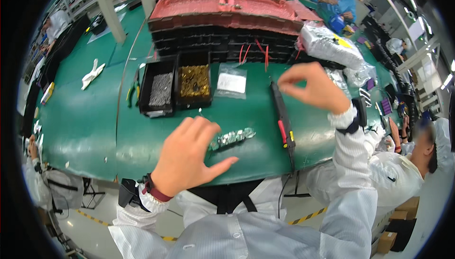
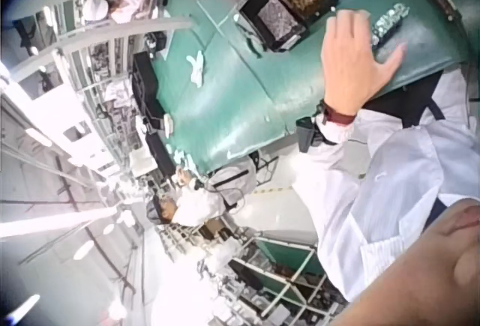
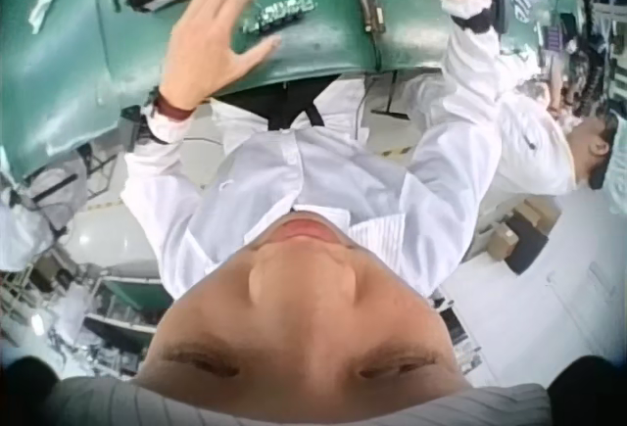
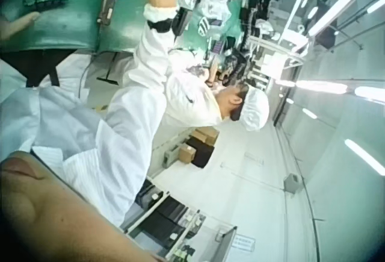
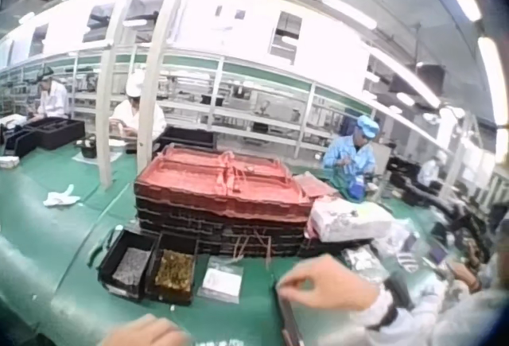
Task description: Assembling a circuit board onto a multi-cell battery pack using an electric screwdriver in a factory environment.
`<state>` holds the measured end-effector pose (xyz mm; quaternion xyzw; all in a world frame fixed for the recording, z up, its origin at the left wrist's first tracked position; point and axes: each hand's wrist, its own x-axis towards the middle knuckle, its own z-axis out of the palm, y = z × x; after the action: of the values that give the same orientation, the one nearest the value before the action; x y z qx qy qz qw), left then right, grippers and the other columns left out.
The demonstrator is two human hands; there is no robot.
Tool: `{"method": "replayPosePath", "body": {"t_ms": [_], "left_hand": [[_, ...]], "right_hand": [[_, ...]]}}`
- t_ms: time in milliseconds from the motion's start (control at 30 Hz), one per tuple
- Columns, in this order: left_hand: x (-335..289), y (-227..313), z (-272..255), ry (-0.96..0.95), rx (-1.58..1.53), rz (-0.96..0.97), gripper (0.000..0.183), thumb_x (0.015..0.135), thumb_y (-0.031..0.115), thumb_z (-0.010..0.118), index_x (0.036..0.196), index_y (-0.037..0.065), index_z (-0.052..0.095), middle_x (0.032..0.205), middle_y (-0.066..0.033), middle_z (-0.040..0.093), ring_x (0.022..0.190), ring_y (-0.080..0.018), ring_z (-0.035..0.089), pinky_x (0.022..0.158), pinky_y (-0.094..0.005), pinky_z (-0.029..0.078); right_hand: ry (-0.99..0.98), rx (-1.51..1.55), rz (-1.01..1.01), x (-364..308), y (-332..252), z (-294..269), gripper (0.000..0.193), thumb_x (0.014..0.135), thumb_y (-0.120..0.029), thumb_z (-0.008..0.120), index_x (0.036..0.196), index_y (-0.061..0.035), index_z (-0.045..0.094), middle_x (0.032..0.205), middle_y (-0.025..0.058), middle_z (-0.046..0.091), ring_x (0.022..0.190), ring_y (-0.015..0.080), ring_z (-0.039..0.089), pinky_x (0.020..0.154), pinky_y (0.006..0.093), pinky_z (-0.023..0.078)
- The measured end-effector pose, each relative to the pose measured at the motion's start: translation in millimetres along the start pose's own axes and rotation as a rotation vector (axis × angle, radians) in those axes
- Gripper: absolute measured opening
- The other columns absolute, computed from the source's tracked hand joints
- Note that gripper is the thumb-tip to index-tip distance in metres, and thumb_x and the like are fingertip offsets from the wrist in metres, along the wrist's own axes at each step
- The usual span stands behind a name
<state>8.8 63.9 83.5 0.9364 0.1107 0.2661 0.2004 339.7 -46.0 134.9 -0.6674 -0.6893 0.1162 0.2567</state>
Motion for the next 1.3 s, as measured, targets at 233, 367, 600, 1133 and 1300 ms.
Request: {"method": "replayPosePath", "body": {"t_ms": [233, 367, 600, 1133, 1300], "left_hand": [[6.7, -26.0, 29.6, -0.251, -0.002, 0.091, 0.051, 0.073, 0.037, 0.087, 0.110, 0.005, 0.070, 0.102, -0.0083, 0.066, 0.102, -0.0277, 0.059, 0.089, -0.0423, 0.047], [7.0, -40.8, 42.4, -0.123, -0.067, 0.083, 0.039, 0.076, 0.027, 0.085, 0.106, 0.006, 0.070, 0.094, -0.0066, 0.066, 0.096, -0.0270, 0.061, 0.089, -0.0399, 0.047], [-0.3, -53.7, 59.5, -0.030, -0.149, 0.102, 0.028, 0.080, 0.026, 0.083, 0.096, 0.007, 0.072, 0.087, -0.0061, 0.065, 0.088, -0.0247, 0.061, 0.089, -0.0383, 0.049], [-7.5, -65.9, 61.2, -0.014, -0.249, 0.147, 0.026, 0.078, 0.020, 0.085, 0.098, 0.007, 0.074, 0.083, -0.0036, 0.068, 0.080, -0.0205, 0.065, 0.069, -0.0347, 0.054], [-6.3, -78.6, 57.0, -0.005, -0.251, 0.183, 0.025, 0.078, 0.020, 0.085, 0.097, 0.006, 0.075, 0.085, -0.0026, 0.069, 0.084, -0.0202, 0.065, 0.072, -0.0350, 0.054]], "right_hand": [[0.450, -0.557, 0.246, 53.9, 97.4, -87.8, 0.021, 0.089, -0.019, 0.074, 0.098, -0.0005, 0.076, 0.087, 0.0112, 0.077, 0.077, 0.0218, 0.071, 0.072, 0.0331, 0.055], [0.321, -0.398, 0.129, 62.6, 42.8, -67.3, 0.021, 0.087, -0.021, 0.073, 0.094, -0.0017, 0.076, 0.084, 0.0115, 0.076, 0.069, 0.0233, 0.069, 0.068, 0.0339, 0.054], [-0.189, 0.052, -0.055, 81.7, -41.7, 31.2, 0.012, 0.086, -0.010, 0.077, 0.094, -0.0009, 0.075, 0.086, 0.0085, 0.074, 0.075, 0.0202, 0.070, 0.070, 0.0318, 0.055], [-0.186, -0.641, -0.442, 187.9, -33.0, 211.4, 0.006, 0.079, -0.007, 0.071, 0.078, -0.0045, 0.076, 0.082, 0.0141, 0.073, 0.081, 0.0334, 0.075, 0.075, 0.0419, 0.062], [-0.215, -0.698, -0.293, 191.4, -39.7, 201.9, 0.007, 0.075, -0.004, 0.075, 0.082, -0.0025, 0.075, 0.083, 0.0180, 0.073, 0.083, 0.0349, 0.075, 0.071, 0.0428, 0.060]]}}
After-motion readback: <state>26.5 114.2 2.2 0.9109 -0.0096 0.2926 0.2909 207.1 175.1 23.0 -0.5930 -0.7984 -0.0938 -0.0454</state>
